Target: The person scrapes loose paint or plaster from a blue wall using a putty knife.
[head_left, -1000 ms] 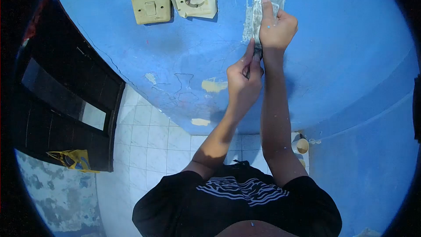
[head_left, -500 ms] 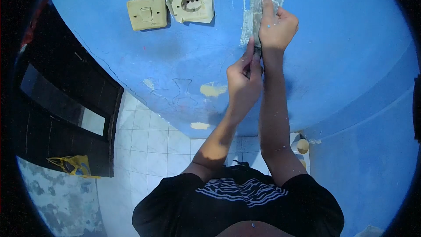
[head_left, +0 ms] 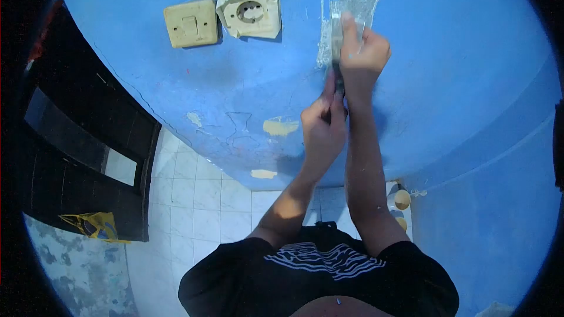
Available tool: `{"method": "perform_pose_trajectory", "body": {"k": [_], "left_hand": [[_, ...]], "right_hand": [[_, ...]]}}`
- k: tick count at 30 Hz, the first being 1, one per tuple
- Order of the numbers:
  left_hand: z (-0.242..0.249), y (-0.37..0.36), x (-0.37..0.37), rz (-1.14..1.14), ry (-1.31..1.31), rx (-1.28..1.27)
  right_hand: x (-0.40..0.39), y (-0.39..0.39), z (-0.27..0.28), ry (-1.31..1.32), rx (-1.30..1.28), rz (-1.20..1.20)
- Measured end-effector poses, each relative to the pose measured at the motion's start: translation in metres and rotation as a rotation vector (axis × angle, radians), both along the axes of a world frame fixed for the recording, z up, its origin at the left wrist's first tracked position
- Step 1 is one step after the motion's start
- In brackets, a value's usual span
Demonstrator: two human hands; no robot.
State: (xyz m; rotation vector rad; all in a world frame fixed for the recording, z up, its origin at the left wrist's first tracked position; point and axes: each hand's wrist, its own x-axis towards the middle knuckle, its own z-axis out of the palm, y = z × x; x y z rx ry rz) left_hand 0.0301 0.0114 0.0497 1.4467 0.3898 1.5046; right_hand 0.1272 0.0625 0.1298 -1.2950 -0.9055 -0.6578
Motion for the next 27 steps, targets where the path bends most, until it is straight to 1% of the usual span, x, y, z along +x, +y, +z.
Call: {"method": "perform_pose_trajectory", "body": {"k": [1,3,4,6,7,9,10,12,13,15,16,18,19,21,22,24,27], "left_hand": [[0.003,0.0,-0.001,0.001,0.006,-0.013],[0.031,0.002,-0.002,-0.131,-0.025,-0.142],[0.026,0.001,-0.002,-0.128,-0.026,-0.145],[0.011,0.002,0.001,-0.02,0.02,-0.038],[0.004,0.002,0.002,-0.016,0.02,-0.04],[0.004,0.005,0.003,0.032,-0.019,0.075],[0.004,0.006,0.003,0.038,-0.017,0.074],[0.028,0.002,0.0,-0.118,-0.028,-0.139],[0.025,0.002,0.0,-0.117,-0.025,-0.14],[0.018,0.0,0.002,0.007,0.022,-0.017],[0.015,0.0,0.0,0.001,0.032,-0.025],[0.021,0.003,-0.001,-0.046,0.03,-0.086],[0.025,0.002,0.0,-0.043,0.033,-0.093],[0.039,0.004,0.003,-0.132,-0.077,-0.157],[0.035,0.002,0.003,-0.131,-0.077,-0.156],[0.02,0.0,0.002,-0.07,-0.033,-0.077],[0.015,0.004,0.003,-0.086,-0.041,-0.069]], "right_hand": [[0.001,0.0,0.003,0.006,-0.013,0.001],[-0.003,-0.005,0.033,0.121,0.043,0.19],[-0.004,-0.006,0.029,0.122,0.04,0.193],[-0.004,-0.011,0.02,0.056,0.031,0.257],[-0.005,-0.01,0.014,0.057,0.029,0.26],[-0.007,-0.007,0.011,0.085,0.055,0.237],[-0.004,-0.004,0.013,0.087,0.054,0.244],[0.0,0.001,0.027,0.126,0.012,0.172],[-0.001,-0.001,0.025,0.13,0.012,0.173],[-0.003,-0.006,0.021,0.131,0.066,0.251],[-0.002,-0.005,0.016,0.141,0.06,0.244],[0.002,0.0,0.017,0.035,0.085,0.11],[0.005,0.003,0.018,0.039,0.078,0.112],[0.005,0.006,0.035,0.115,0.084,0.137],[0.004,0.005,0.031,0.115,0.084,0.138],[0.003,0.002,0.023,0.039,0.167,0.206],[0.002,-0.002,0.017,0.071,0.103,0.217]]}}
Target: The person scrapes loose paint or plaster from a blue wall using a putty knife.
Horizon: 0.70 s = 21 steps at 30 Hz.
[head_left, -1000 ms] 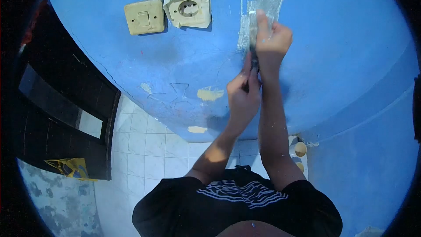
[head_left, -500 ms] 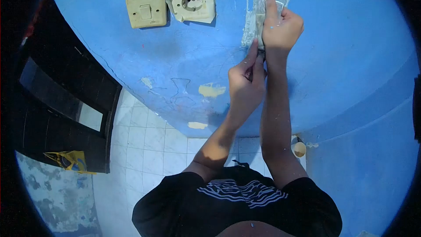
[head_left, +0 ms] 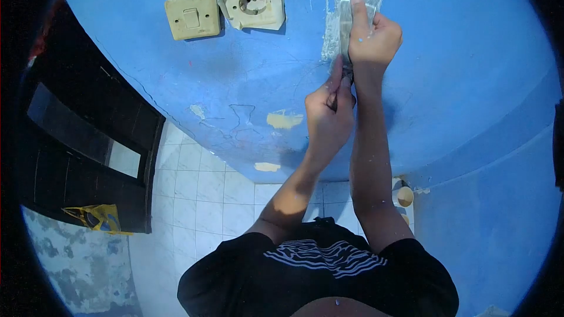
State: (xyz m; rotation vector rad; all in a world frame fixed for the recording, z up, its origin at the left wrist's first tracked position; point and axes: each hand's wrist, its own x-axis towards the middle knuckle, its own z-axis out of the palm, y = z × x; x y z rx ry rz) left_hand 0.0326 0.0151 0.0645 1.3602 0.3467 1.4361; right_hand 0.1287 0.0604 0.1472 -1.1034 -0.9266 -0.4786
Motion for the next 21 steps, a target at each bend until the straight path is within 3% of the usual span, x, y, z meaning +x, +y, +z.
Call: {"method": "perform_pose_trajectory", "body": {"k": [3,7,9,12,16,19,21], "left_hand": [[0.029,0.001,0.004,-0.063,-0.041,-0.07],[-0.009,-0.001,0.004,0.075,0.041,0.056],[-0.014,0.0,-0.001,-0.001,0.031,-0.041],[-0.001,0.006,0.003,0.051,0.037,0.004],[0.007,0.006,0.006,-0.02,-0.057,-0.026],[-0.016,0.003,-0.003,0.014,-0.006,-0.049],[-0.017,0.001,-0.01,-0.033,0.021,-0.135]], "right_hand": [[0.006,0.006,0.025,0.044,-0.01,-0.057],[-0.001,-0.004,-0.002,0.003,0.027,0.002],[-0.003,-0.002,-0.016,0.057,-0.219,-0.088],[-0.005,-0.006,0.004,0.015,-0.061,-0.005],[0.002,-0.002,0.008,0.065,-0.097,-0.05],[0.003,-0.007,-0.025,-0.037,-0.127,0.044],[0.004,-0.004,-0.036,0.195,-0.179,0.412]]}}
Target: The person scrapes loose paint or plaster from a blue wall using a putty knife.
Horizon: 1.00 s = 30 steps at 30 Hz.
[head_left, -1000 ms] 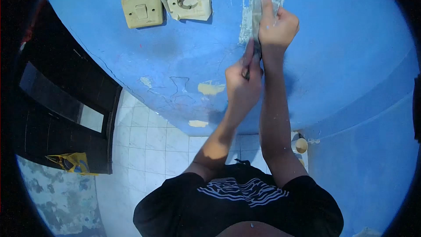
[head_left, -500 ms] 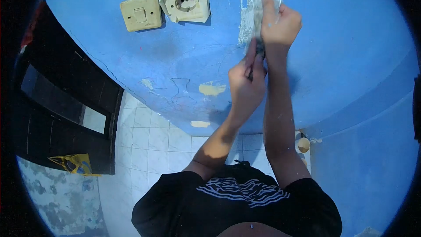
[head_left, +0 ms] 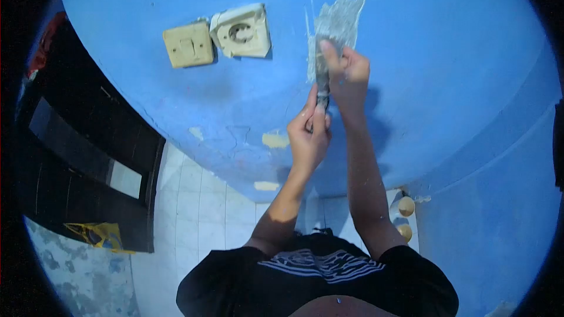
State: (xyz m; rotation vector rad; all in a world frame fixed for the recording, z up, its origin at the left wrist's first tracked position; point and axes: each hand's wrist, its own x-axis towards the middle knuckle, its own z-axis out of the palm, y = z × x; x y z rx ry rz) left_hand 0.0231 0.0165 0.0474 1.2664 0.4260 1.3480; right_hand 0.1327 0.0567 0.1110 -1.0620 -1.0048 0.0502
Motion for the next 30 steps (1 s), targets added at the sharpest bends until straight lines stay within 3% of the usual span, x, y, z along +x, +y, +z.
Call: {"method": "perform_pose_trajectory", "body": {"k": [4,9,13,15,19,21,24,27,30], "left_hand": [[0.03,0.003,-0.009,-0.087,0.016,0.166],[0.03,-0.009,-0.017,-0.172,0.096,0.099],[0.035,-0.007,-0.014,-0.182,0.104,0.092],[0.047,-0.002,-0.01,-0.158,0.078,0.112],[0.03,0.0,-0.007,-0.056,0.136,0.186],[0.019,-0.004,-0.009,-0.058,0.131,0.066],[0.033,-0.004,-0.009,-0.077,0.127,0.007],[0.04,-0.003,-0.007,-0.031,0.136,0.079],[0.024,-0.006,-0.005,0.004,0.114,0.064]], "right_hand": [[0.004,0.0,0.018,0.025,-0.035,-0.027],[-0.008,-0.005,-0.001,0.221,0.051,0.089],[-0.005,-0.004,0.004,0.134,0.038,0.014],[-0.013,-0.009,0.031,0.236,0.108,0.134],[0.0,0.004,0.002,0.221,0.031,0.104],[-0.001,0.001,-0.017,0.213,-0.041,0.15],[-0.007,-0.004,0.003,0.234,0.039,0.21],[-0.008,-0.007,0.013,0.142,-0.041,0.042],[-0.012,-0.008,-0.003,0.162,-0.048,0.061]]}}
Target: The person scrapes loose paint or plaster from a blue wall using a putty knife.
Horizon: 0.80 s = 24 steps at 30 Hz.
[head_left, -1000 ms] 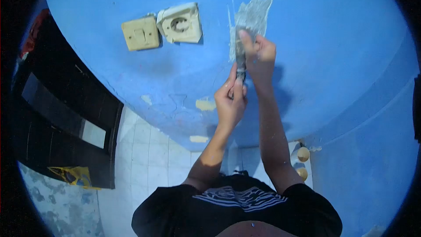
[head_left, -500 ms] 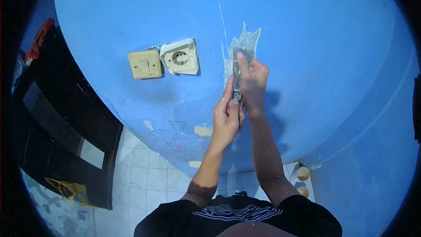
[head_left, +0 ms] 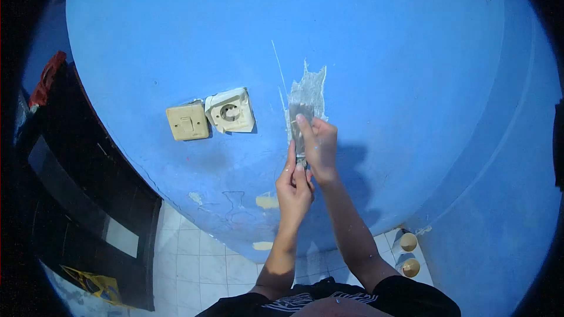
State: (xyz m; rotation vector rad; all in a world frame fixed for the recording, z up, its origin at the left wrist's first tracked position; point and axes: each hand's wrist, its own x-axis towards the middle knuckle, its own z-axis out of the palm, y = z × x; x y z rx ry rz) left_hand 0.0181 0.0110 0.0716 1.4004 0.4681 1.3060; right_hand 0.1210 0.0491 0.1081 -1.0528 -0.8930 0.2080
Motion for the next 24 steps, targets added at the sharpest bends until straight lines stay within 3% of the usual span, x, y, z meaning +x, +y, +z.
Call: {"method": "perform_pose_trajectory", "body": {"k": [7,14,16,19,22,24], "left_hand": [[0.022,-0.003,-0.004,-0.053,0.004,-0.046],[0.006,0.005,0.0,-0.035,0.017,-0.042],[0.013,0.01,0.001,-0.026,0.027,0.01],[0.008,0.001,-0.002,-0.029,0.009,0.036],[0.003,-0.002,-0.007,-0.104,0.023,-0.148],[0.002,0.014,0.002,-0.014,0.023,0.1]], "right_hand": [[0.0,0.002,0.022,0.034,0.009,0.041],[0.012,0.022,-0.015,-0.09,-0.012,-0.086],[0.008,0.011,0.013,0.053,0.097,0.137],[-0.004,-0.003,0.018,0.107,0.092,0.117],[-0.007,0.002,0.0,0.129,0.099,0.081],[0.003,0.012,0.014,0.064,0.105,0.033]]}}
